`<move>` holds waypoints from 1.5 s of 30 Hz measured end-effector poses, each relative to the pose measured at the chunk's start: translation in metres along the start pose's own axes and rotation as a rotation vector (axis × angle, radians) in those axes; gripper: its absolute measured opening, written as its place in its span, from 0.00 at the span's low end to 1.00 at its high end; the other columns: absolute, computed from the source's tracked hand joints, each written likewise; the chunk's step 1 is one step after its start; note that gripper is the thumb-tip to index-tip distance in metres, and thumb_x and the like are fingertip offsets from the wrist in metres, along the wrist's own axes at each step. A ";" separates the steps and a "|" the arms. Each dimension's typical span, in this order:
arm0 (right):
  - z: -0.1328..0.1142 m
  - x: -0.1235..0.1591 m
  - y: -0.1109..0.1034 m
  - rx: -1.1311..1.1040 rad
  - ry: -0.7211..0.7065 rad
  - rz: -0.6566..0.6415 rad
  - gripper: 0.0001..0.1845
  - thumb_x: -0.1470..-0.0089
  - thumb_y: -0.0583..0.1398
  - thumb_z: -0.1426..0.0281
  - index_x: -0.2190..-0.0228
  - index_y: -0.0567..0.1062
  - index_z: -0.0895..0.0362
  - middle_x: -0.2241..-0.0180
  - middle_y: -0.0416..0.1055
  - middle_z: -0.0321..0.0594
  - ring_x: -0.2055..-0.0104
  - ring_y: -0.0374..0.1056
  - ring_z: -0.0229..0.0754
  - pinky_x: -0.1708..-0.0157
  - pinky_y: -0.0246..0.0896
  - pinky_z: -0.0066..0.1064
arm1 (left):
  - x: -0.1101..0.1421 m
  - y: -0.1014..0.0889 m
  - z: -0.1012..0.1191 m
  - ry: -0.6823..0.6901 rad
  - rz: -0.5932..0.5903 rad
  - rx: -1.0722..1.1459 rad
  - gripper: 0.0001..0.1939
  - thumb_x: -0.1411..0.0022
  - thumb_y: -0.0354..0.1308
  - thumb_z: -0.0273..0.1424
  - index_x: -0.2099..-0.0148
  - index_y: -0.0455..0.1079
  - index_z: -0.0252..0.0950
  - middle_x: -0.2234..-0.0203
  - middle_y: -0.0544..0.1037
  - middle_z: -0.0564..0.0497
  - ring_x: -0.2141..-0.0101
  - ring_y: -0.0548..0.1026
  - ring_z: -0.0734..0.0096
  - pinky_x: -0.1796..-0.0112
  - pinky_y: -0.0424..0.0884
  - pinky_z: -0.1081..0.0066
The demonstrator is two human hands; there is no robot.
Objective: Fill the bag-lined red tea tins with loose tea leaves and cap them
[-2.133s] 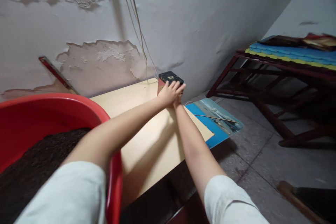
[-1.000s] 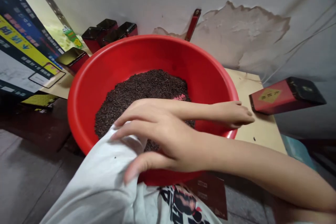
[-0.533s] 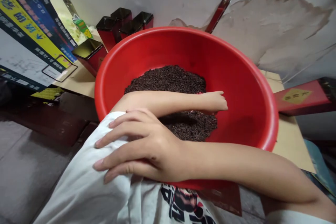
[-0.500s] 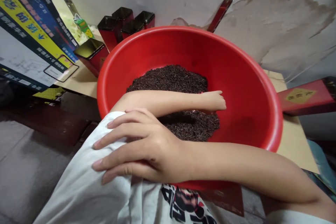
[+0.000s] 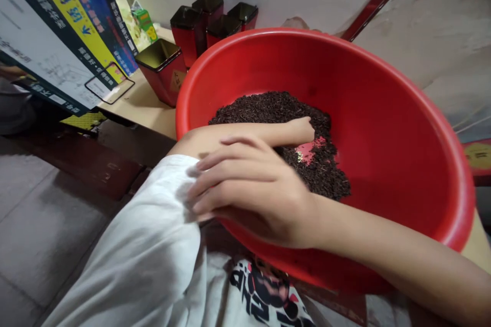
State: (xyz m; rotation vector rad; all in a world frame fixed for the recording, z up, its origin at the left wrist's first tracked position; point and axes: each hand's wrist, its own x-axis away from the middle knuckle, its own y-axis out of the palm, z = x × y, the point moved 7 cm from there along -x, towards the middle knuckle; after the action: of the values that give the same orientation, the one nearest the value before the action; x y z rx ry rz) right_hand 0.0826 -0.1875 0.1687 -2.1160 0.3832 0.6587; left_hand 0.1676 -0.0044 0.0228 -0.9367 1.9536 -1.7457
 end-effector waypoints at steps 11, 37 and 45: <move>0.101 0.104 -0.052 0.439 0.653 0.032 0.17 0.46 0.58 0.57 0.77 0.74 0.55 0.74 0.74 0.40 0.71 0.70 0.41 0.69 0.62 0.34 | 0.124 -0.058 -0.108 -0.418 0.316 0.052 0.15 0.35 0.47 0.31 0.52 0.70 0.31 0.55 0.76 0.45 0.52 0.71 0.59 0.49 0.60 0.61; 0.216 0.167 -0.042 0.448 1.134 -0.341 0.09 0.49 0.56 0.67 0.72 0.75 0.55 0.70 0.77 0.39 0.69 0.72 0.42 0.70 0.62 0.28 | 0.321 0.071 -0.245 -1.535 0.160 0.129 0.14 0.37 0.50 0.27 0.51 0.66 0.25 0.61 0.76 0.33 0.57 0.74 0.50 0.55 0.63 0.62; 0.231 0.104 -0.031 0.531 1.075 -0.470 0.14 0.43 0.53 0.62 0.64 0.75 0.56 0.67 0.77 0.41 0.66 0.71 0.42 0.69 0.57 0.28 | 0.338 0.036 -0.216 -1.379 0.336 -0.031 0.10 0.36 0.45 0.26 0.58 0.68 0.31 0.67 0.77 0.40 0.62 0.74 0.56 0.56 0.62 0.61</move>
State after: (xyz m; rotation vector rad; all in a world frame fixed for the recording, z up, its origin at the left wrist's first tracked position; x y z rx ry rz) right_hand 0.1096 0.0151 0.0154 -1.7575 0.5207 -0.8253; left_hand -0.2249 -0.0747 0.0801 -1.2157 1.0638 -0.4991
